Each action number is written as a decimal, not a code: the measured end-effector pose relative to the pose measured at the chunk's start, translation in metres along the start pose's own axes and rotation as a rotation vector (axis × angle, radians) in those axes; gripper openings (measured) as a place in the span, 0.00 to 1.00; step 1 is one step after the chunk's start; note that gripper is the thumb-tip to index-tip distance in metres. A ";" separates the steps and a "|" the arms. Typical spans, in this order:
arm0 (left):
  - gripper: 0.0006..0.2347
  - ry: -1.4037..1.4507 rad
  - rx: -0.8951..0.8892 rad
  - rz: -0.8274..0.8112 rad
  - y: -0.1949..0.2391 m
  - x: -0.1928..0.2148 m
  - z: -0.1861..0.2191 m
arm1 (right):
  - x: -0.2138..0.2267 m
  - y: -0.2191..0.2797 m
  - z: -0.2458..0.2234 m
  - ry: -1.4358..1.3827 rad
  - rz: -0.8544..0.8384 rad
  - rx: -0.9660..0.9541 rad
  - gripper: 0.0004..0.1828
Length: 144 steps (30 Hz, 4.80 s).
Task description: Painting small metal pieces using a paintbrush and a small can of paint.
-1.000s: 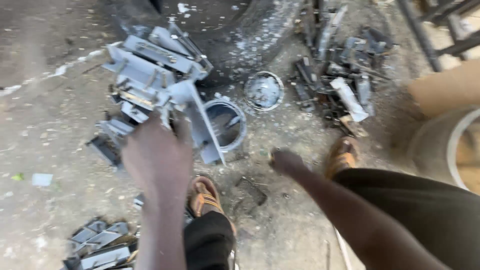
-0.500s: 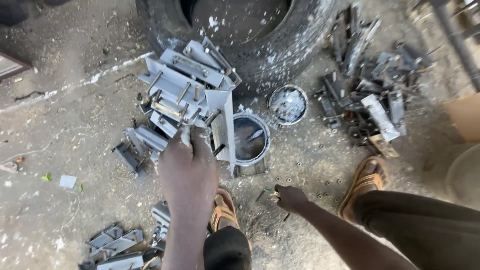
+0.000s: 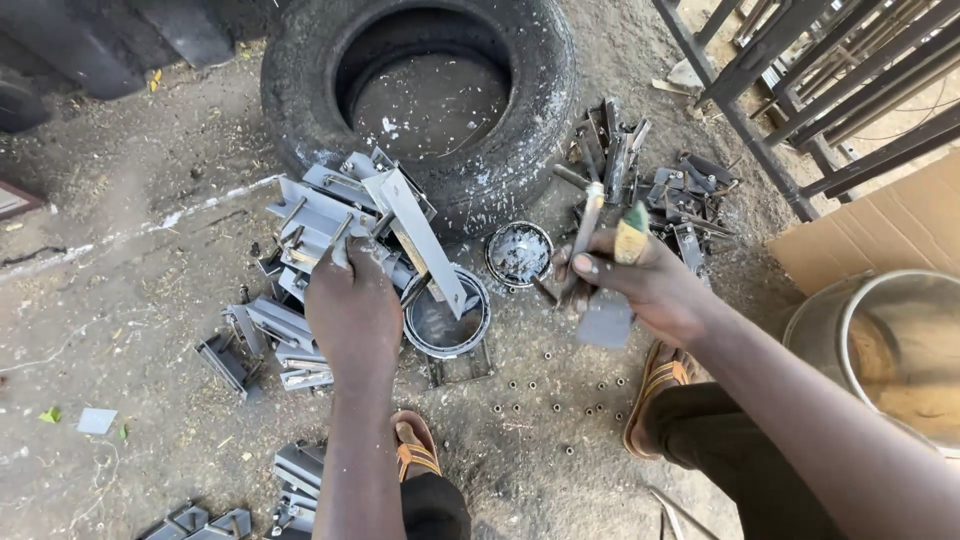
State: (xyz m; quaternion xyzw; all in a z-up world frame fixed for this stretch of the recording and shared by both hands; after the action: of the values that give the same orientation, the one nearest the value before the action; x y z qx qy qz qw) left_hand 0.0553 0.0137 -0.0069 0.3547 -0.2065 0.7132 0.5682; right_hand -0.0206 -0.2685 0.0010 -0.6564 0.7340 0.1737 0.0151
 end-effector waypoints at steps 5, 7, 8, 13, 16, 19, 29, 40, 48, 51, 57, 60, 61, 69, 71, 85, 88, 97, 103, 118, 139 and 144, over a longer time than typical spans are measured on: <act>0.19 -0.013 -0.074 -0.025 0.013 0.012 0.021 | -0.016 -0.008 0.021 -0.262 -0.218 -0.033 0.09; 0.19 -0.006 -0.084 -0.007 0.011 0.010 0.022 | -0.024 -0.014 0.023 -0.254 -0.281 -0.087 0.09; 0.19 -0.001 -0.096 -0.011 0.011 0.010 0.025 | -0.032 -0.015 0.023 -0.264 -0.334 -0.080 0.08; 0.18 0.048 -0.129 -0.038 0.015 0.008 0.030 | -0.044 -0.021 0.023 -0.259 -0.403 -0.078 0.08; 0.17 0.047 -0.168 -0.020 0.020 0.010 0.037 | -0.045 -0.022 0.021 -0.241 -0.421 -0.041 0.07; 0.16 0.016 -0.176 -0.011 0.018 0.011 0.035 | -0.045 -0.023 0.022 -0.233 -0.424 -0.038 0.08; 0.15 -0.071 -0.201 0.051 0.022 0.012 0.041 | -0.056 -0.022 0.040 -0.150 -0.466 -0.041 0.07; 0.16 -0.114 -0.292 0.078 0.015 -0.006 0.035 | -0.056 -0.027 0.038 -0.128 -0.429 -0.018 0.09; 0.16 -0.168 -0.315 0.065 0.016 -0.005 0.038 | -0.054 -0.026 0.046 -0.110 -0.315 -0.034 0.09; 0.15 -0.177 -0.318 0.052 0.022 0.001 0.046 | -0.057 -0.025 0.042 -0.101 -0.226 -0.054 0.11; 0.16 -0.152 -0.349 0.053 0.028 -0.006 0.051 | -0.059 -0.025 0.044 -0.111 -0.220 -0.063 0.08; 0.16 -0.178 -0.376 0.028 0.025 -0.017 0.046 | -0.063 -0.023 0.031 -0.009 -0.192 -0.050 0.09; 0.16 -0.178 -0.376 0.026 0.025 -0.018 0.045 | -0.063 -0.024 0.031 -0.009 -0.190 -0.051 0.09; 0.18 -0.214 -0.456 0.049 0.033 -0.030 0.047 | -0.056 -0.027 0.027 0.065 -0.005 -0.007 0.32; 0.17 -0.207 -0.459 0.049 0.033 -0.028 0.048 | -0.048 -0.032 0.040 0.059 -0.019 -0.022 0.35; 0.18 0.198 -0.086 -0.316 0.047 -0.034 0.039 | -0.045 -0.034 0.034 0.118 -0.197 -0.044 0.28; 0.17 0.385 -0.098 -0.397 0.043 -0.039 0.046 | -0.043 -0.030 0.028 0.164 -0.141 -0.012 0.24; 0.20 0.388 -0.141 -0.485 0.047 -0.022 0.051 | -0.048 -0.017 -0.016 0.567 -0.075 0.145 0.35; 0.18 0.226 -0.111 -0.569 0.054 -0.011 0.061 | -0.042 -0.019 0.002 0.812 -0.128 0.409 0.33; 0.11 -0.793 -0.297 -0.542 -0.017 -0.027 -0.102 | -0.025 -0.044 0.018 0.996 -0.164 0.179 0.26; 0.19 -0.327 0.711 -0.120 -0.138 -0.074 -0.289 | -0.004 -0.055 0.036 1.316 -0.205 -0.293 0.28; 0.24 -0.542 0.373 -0.443 -0.066 -0.072 -0.247 | 0.022 -0.051 -0.035 1.200 0.060 -0.274 0.15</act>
State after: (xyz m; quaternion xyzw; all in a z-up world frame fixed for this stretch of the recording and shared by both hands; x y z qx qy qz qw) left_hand 0.0585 0.1564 -0.2313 0.6631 -0.1343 0.4791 0.5591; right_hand 0.0329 -0.3028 0.0163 -0.6148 0.6035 -0.1329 -0.4900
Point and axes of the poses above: each hand's wrist, its own y-axis away from the middle knuckle, its own x-axis out of the back of the hand, z = x × y, the point moved 4 cm from there along -y, towards the middle knuckle, and after that the axes turned 13 degrees about -y, right-handed, at the moved point
